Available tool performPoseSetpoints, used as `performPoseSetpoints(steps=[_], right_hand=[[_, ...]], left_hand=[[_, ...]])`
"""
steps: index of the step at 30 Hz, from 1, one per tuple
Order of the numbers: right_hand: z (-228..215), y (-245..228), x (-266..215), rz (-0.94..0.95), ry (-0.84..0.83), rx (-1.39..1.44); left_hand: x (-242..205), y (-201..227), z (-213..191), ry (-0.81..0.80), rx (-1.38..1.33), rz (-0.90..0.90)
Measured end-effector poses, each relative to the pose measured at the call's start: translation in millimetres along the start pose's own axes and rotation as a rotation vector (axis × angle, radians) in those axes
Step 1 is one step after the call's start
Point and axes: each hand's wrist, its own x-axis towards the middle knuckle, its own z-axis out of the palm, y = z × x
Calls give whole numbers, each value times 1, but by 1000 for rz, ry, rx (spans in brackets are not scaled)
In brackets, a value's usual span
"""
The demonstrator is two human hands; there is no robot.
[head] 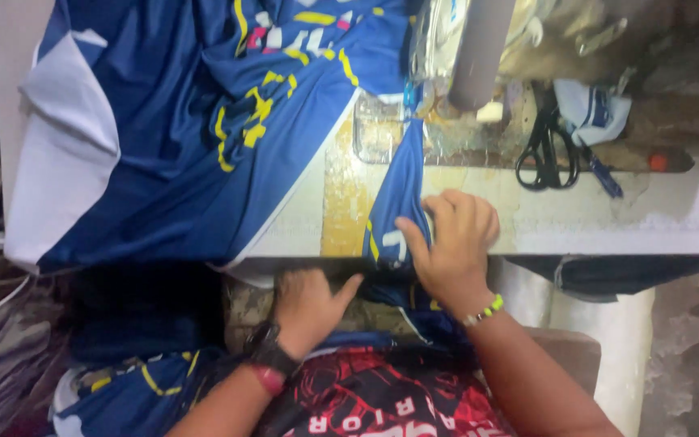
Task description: Smoothing and positioning a sports jersey on a work surface in a factory setting.
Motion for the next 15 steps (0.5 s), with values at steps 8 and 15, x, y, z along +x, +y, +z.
performPoseSetpoints(steps=[8,15], right_hand=[[-58,-22,44,755,-105,1190],[-64,-32,-10,1055,-711,1891]], left_hand=[[-10,20,-54,-700,-838,18],[9,39,-250,-670,-1010,-486]])
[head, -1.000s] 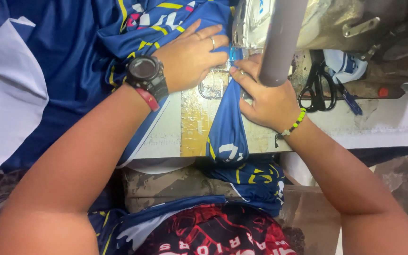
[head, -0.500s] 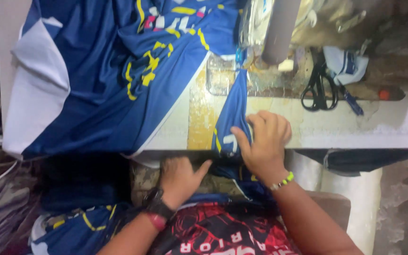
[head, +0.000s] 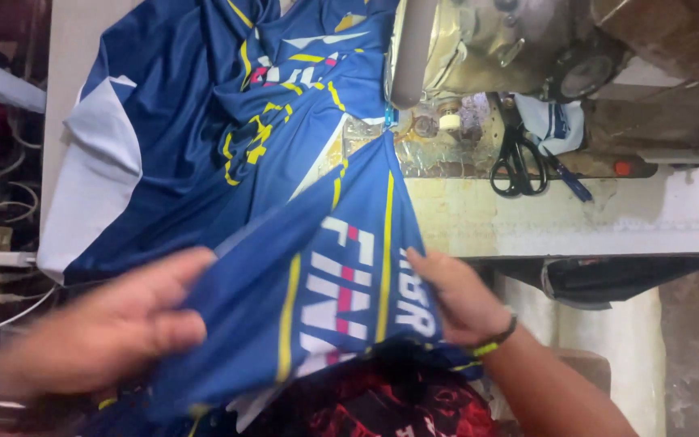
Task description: Smoothing and positioning a sports jersey on a work surface in a factory setting.
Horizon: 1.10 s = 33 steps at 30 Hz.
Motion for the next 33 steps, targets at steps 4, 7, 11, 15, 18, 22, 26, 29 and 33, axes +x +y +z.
performPoseSetpoints(steps=[4,7,11,15,18,22,26,29,33], right_hand=[[30,49,13,64,118,4],[19,42,6,-101,134,-788],[-36,32,-15,-145,513,-714],[-66,17,-27,-689,622,-1469],[-64,25,-33,-582,558,-1445],[-40,39,-15,-150,307,-641],[-34,62,22,-181,276,-410],[-51,74,25,-283,298,-746],[-64,55,-1,-364,444,-1065]], left_hand=[[4,101,-2,681,1001,35],[41,125,-37,570,2028,-745],[68,2,12,-559,1524,-770],[33,-135,-14,-356,949,-505],[-48,-103,-35,-15,890,-837],[-64,-18,-61,1024,1154,-162],[13,23,-88,1351,2134,515],[151,25,-4,1057,2279,834],[257,-54,30,323,1687,1179]])
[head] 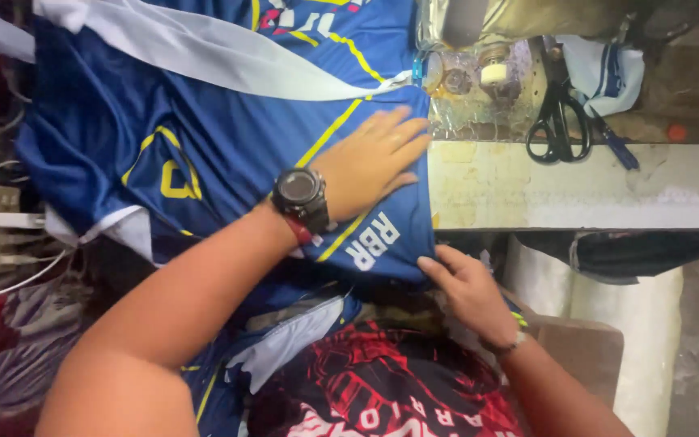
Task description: Smoothing and positioning a sports jersey on a work surface in a factory setting.
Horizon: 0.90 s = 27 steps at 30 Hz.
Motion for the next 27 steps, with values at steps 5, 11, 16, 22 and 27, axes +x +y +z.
performPoseSetpoints(steps=[5,11,16,22,27], right_hand=[[-50,-54,-4,-123,15,-574],[-16,-64,82,-729,389,-780],[-48,-74,76,-500,17,-191],[-58,-55,95,-1284,219,-665],[-57,-77,95,-1293,64,-634]], left_hand=[[6,50,-13,-299,110,-578],[23,-20,58,224,186,45],[15,11,14,74,46,-180],[22,7,19,72,186,-150],[19,9,-4,-4,151,-146]])
